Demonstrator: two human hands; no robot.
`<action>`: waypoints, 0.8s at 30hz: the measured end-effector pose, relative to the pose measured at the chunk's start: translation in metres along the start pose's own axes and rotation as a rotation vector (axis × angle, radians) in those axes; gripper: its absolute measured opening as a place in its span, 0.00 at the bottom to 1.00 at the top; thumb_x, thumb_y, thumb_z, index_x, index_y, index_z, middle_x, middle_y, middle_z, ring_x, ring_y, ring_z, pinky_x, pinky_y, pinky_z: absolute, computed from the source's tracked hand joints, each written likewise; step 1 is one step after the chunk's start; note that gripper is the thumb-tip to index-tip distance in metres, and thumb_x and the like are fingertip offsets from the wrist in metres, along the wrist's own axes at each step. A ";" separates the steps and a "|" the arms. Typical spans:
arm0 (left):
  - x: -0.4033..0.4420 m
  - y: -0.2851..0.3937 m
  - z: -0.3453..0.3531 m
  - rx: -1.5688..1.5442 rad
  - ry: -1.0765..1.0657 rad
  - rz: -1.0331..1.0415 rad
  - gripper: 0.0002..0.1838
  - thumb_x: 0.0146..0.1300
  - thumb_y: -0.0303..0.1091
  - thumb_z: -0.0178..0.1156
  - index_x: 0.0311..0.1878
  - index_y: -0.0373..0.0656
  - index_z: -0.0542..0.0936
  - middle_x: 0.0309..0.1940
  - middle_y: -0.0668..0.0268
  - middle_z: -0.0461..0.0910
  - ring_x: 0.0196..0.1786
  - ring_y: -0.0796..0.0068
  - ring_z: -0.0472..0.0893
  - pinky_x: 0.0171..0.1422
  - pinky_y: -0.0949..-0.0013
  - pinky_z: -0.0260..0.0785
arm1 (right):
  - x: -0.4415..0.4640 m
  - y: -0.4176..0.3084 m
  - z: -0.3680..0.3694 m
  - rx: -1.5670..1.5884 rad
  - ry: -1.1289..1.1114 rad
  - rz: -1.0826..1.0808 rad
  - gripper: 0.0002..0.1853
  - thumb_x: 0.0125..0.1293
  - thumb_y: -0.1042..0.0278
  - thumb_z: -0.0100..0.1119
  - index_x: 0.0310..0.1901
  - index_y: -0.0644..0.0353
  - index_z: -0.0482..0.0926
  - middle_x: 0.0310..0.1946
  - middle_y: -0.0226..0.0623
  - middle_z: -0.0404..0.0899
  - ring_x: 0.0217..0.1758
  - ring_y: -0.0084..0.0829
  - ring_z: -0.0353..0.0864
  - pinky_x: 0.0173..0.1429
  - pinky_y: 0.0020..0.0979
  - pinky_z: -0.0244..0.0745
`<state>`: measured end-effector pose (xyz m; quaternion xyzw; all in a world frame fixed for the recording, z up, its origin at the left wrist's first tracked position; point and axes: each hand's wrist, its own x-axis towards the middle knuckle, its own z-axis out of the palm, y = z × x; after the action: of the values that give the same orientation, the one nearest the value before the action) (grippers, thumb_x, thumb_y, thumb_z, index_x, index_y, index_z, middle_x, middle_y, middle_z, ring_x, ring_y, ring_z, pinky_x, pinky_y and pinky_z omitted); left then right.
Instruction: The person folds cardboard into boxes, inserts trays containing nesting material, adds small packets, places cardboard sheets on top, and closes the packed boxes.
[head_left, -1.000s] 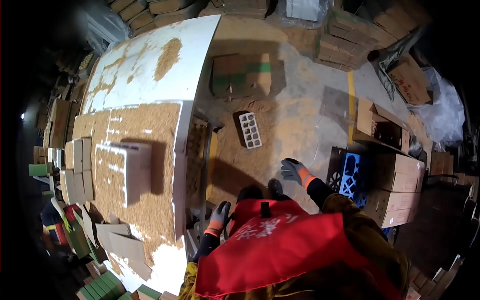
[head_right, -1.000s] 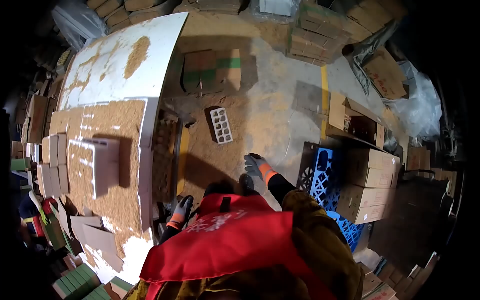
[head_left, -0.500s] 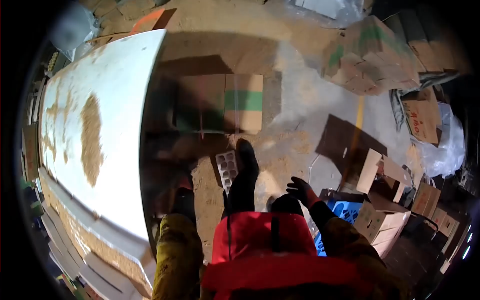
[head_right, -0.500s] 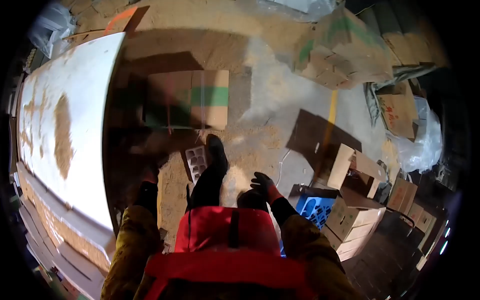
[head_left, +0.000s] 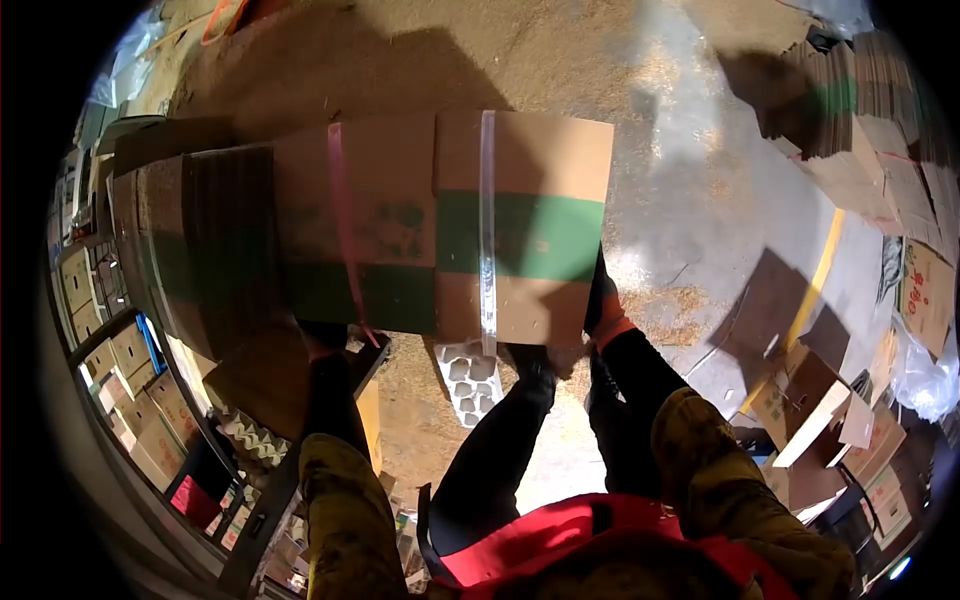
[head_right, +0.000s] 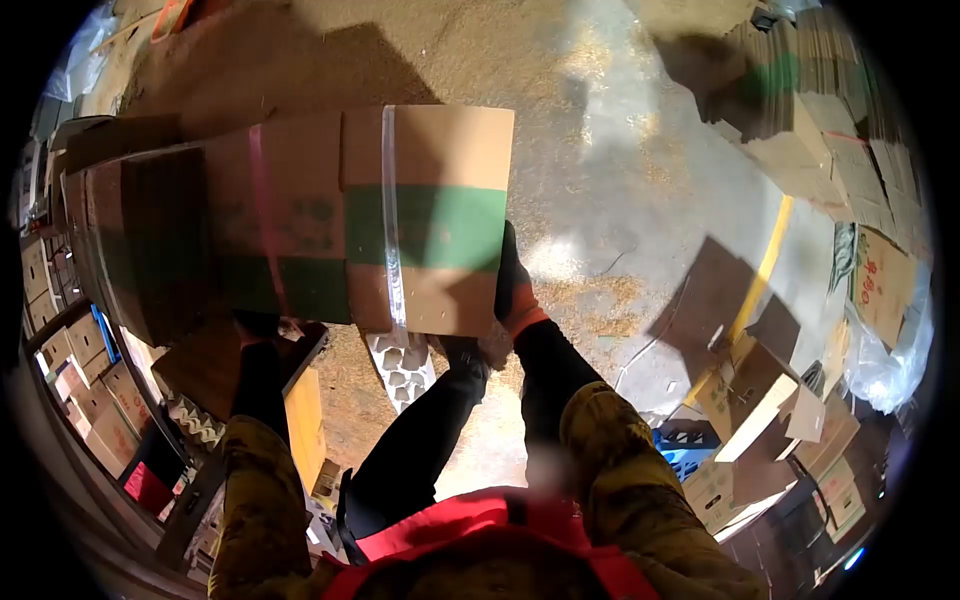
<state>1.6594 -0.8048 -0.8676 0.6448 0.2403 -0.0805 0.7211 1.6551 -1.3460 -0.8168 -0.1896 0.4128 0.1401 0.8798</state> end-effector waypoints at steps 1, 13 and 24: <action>-0.001 0.001 0.003 0.178 -0.032 0.040 0.21 0.69 0.42 0.48 0.61 0.42 0.69 0.58 0.60 0.72 0.61 0.65 0.70 0.67 0.62 0.60 | 0.008 0.006 -0.008 0.010 0.010 0.023 0.32 0.69 0.40 0.46 0.64 0.57 0.66 0.55 0.30 0.73 0.54 0.25 0.71 0.58 0.28 0.68; -0.093 0.056 0.101 -0.242 -0.009 -0.209 0.27 0.68 0.46 0.50 0.65 0.42 0.66 0.64 0.60 0.67 0.66 0.63 0.66 0.71 0.60 0.55 | 0.009 -0.068 0.023 -0.339 0.223 -0.021 0.27 0.70 0.43 0.46 0.59 0.57 0.71 0.50 0.34 0.77 0.50 0.30 0.75 0.54 0.32 0.73; -0.119 -0.019 0.103 -0.427 -0.114 -0.505 0.28 0.64 0.35 0.57 0.66 0.39 0.63 0.64 0.57 0.66 0.66 0.63 0.66 0.68 0.64 0.60 | 0.036 -0.166 0.058 -0.971 0.218 -0.333 0.26 0.71 0.45 0.45 0.59 0.57 0.70 0.50 0.34 0.77 0.50 0.30 0.75 0.54 0.31 0.73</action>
<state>1.5729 -0.9301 -0.8256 0.3936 0.3632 -0.2404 0.8096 1.7834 -1.4638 -0.7745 -0.6521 0.3537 0.1532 0.6529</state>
